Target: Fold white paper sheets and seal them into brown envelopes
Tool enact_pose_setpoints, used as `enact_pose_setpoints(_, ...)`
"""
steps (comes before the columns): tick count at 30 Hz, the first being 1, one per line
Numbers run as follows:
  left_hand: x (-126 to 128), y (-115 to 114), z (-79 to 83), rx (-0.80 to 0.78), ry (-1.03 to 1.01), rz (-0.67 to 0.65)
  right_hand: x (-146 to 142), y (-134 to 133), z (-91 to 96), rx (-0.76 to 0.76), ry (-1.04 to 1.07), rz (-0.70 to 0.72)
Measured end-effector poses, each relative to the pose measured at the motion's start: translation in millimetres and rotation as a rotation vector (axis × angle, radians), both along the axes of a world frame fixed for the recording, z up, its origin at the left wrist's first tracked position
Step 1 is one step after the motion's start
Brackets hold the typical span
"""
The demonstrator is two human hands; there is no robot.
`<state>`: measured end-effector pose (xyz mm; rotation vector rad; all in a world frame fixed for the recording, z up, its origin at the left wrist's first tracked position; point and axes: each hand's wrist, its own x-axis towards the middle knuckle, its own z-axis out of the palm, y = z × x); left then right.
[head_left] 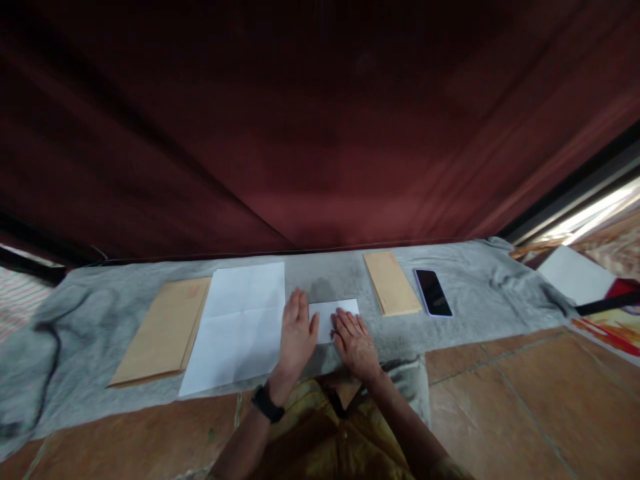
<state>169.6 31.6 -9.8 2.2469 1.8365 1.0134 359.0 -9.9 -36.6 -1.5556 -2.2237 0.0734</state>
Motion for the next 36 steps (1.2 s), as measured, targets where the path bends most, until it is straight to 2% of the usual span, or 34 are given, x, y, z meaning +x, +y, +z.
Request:
enact_pose_setpoints(2,-12.5,10.7,14.3,0.059,-0.088,0.092,-0.8,0.2,0.4,0.004,0.006,-0.003)
enact_pose_setpoints(4,-19.5,11.8,17.4,0.066,-0.085,0.081,-1.7,0.2,0.5,0.008,0.009,-0.009)
enact_pose_setpoints(6,-16.8,1.2,8.8,0.021,-0.003,-0.026,-2.3,0.3,0.1,0.010,0.012,-0.015)
enact_pose_setpoints(9,0.8,-28.0,-14.0,-0.055,0.162,-0.186,-2.0,0.5,-1.2,0.006,0.018,-0.006)
enact_pose_setpoints(11,12.1,-46.4,-25.8,-0.087,0.244,-0.232,-1.1,0.8,-2.0,0.004,0.023,0.000)
enact_pose_setpoints(14,17.7,-61.3,-32.2,-0.096,0.326,-0.263,1.3,0.8,-2.6,0.007,0.029,-0.009)
enact_pose_setpoints(21,11.7,-63.7,-24.1,-0.086,0.453,-0.301,18.9,-4.1,-6.8,0.004,0.013,-0.104)
enact_pose_setpoints(28,13.6,-66.1,-20.5,-0.082,0.437,-0.306,42.9,-5.8,-9.0,0.024,0.048,-0.143)
enact_pose_setpoints(31,13.6,-65.8,-20.0,-0.091,0.429,-0.309,37.6,-7.2,-5.4,0.036,0.076,-0.105)
enact_pose_setpoints(36,14.0,-67.2,-22.0,-0.093,0.439,-0.307,14.2,-22.5,-0.9,-0.028,0.044,0.119)
